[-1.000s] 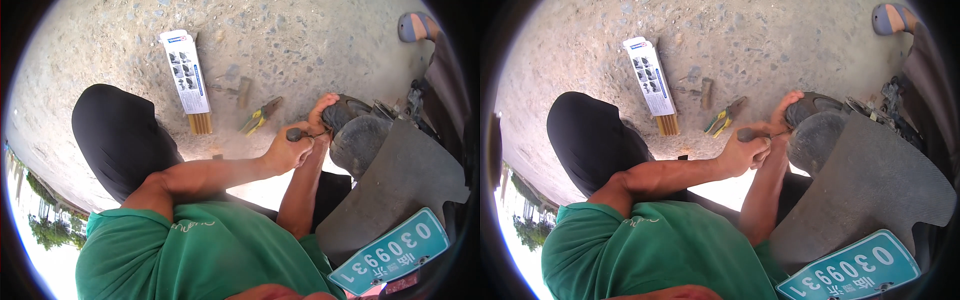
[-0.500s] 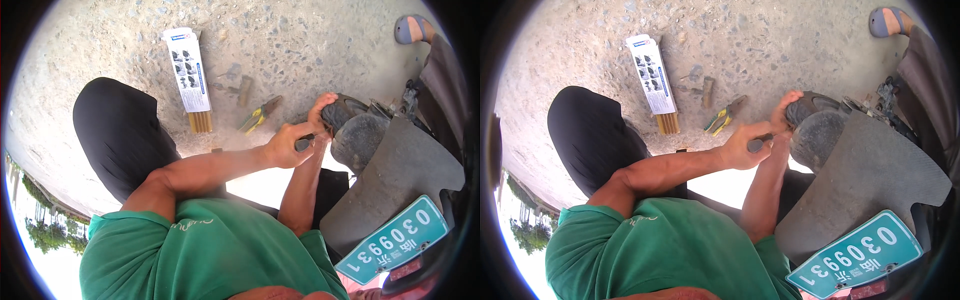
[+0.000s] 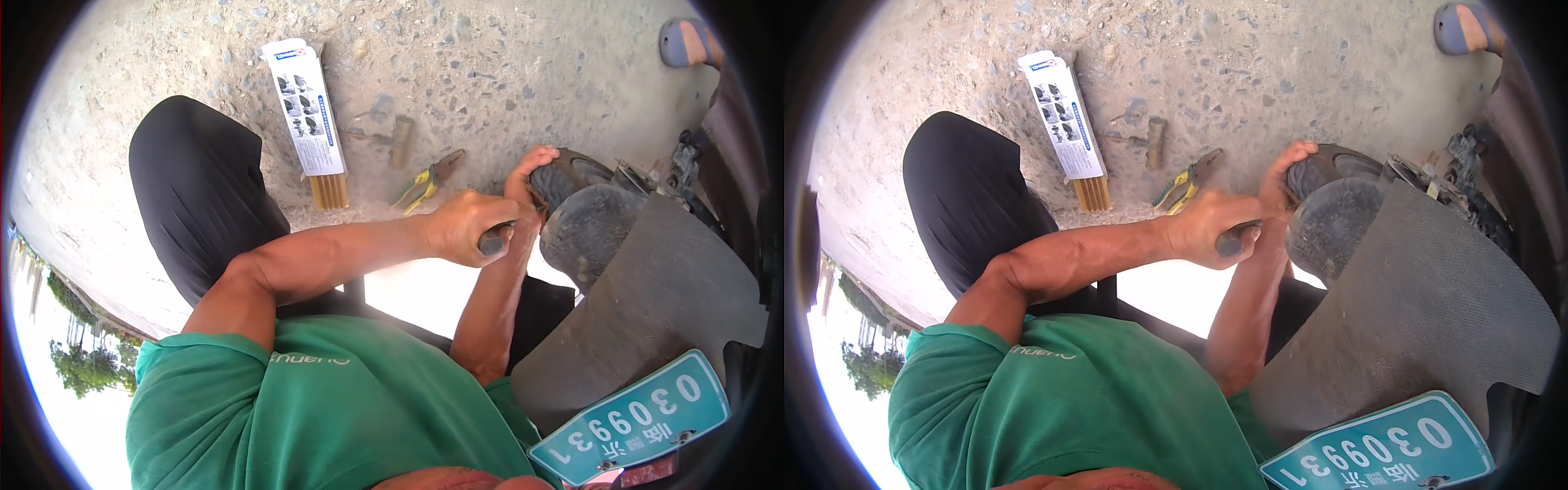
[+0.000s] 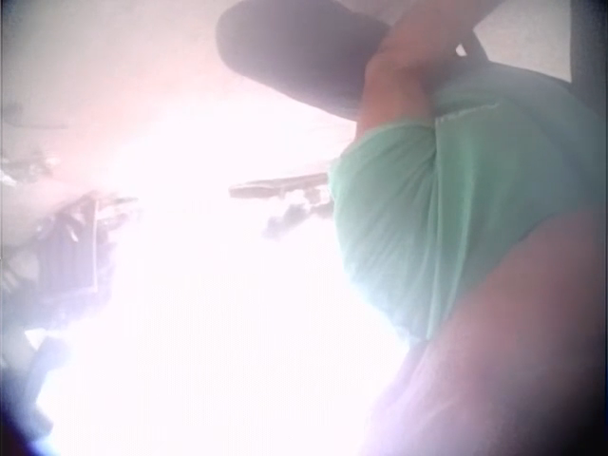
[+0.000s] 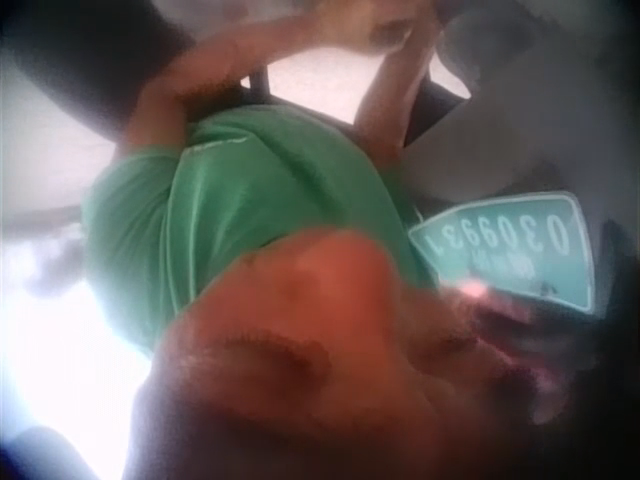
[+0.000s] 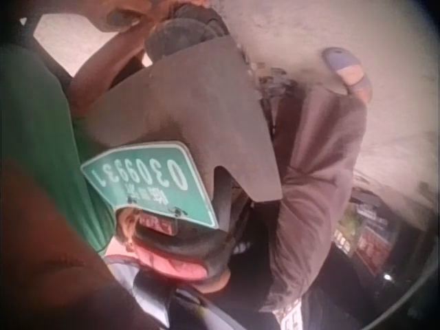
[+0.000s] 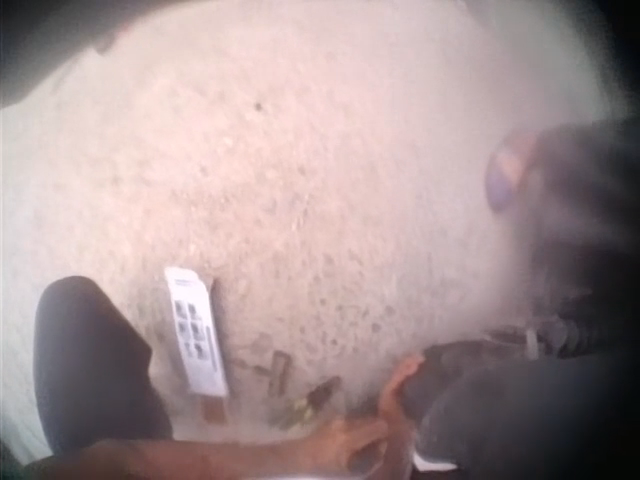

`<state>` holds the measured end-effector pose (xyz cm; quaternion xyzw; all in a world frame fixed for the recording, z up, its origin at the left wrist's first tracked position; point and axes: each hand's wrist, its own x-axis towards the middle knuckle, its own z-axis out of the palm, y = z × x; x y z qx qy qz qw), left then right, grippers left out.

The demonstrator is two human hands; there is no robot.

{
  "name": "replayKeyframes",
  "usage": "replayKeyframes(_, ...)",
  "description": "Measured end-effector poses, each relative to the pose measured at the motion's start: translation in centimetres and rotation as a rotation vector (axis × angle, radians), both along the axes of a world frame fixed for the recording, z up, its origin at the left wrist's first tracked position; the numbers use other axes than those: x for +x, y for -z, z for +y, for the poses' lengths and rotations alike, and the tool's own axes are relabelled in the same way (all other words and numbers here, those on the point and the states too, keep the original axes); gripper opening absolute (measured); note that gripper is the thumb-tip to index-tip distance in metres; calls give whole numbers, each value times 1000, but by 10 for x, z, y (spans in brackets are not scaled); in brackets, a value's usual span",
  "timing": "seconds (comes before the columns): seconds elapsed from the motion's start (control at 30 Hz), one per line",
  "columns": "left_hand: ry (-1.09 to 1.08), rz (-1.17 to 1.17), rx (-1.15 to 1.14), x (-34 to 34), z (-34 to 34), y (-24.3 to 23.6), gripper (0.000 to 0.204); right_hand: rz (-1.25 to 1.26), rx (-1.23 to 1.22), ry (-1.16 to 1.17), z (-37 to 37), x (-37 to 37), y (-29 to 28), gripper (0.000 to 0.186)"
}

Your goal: The person takes a part from a box and uses pliers to cut a wire. They then use a screwdriver to remove a screw from the rear wheel hub assembly of an electric scooter.

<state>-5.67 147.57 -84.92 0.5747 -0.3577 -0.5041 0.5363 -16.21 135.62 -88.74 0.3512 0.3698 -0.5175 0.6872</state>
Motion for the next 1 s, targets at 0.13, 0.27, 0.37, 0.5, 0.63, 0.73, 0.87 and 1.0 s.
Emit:
replayKeyframes(0.13,-33,173,22,7,-4,-4,39,26,-69,-53,4,-5,3,55)
replayKeyframes(0.27,-61,168,-70,7,-5,4,50,-20,-70,39,8,-14,16,54)
replayKeyframes(0.37,-58,145,-62,6,-5,3,48,-115,-41,25,5,-15,15,55)
replayKeyframes(0.5,-101,191,-36,1,-5,-3,46,-95,-49,-14,6,-6,6,54)
replayKeyframes(0.63,-173,291,4,-5,-6,-7,39,-80,-101,-29,6,-16,14,53)
replayKeyframes(0.73,-259,620,194,-9,-8,-22,34,-61,-132,-4,8,-22,25,50)
replayKeyframes(0.87,-359,1137,460,-8,-12,-48,21,5,-174,-32,10,-29,29,47)
replayKeyframes(1.0,-390,1213,494,1,-15,-50,7,-118,-97,-104,0,-34,33,44)
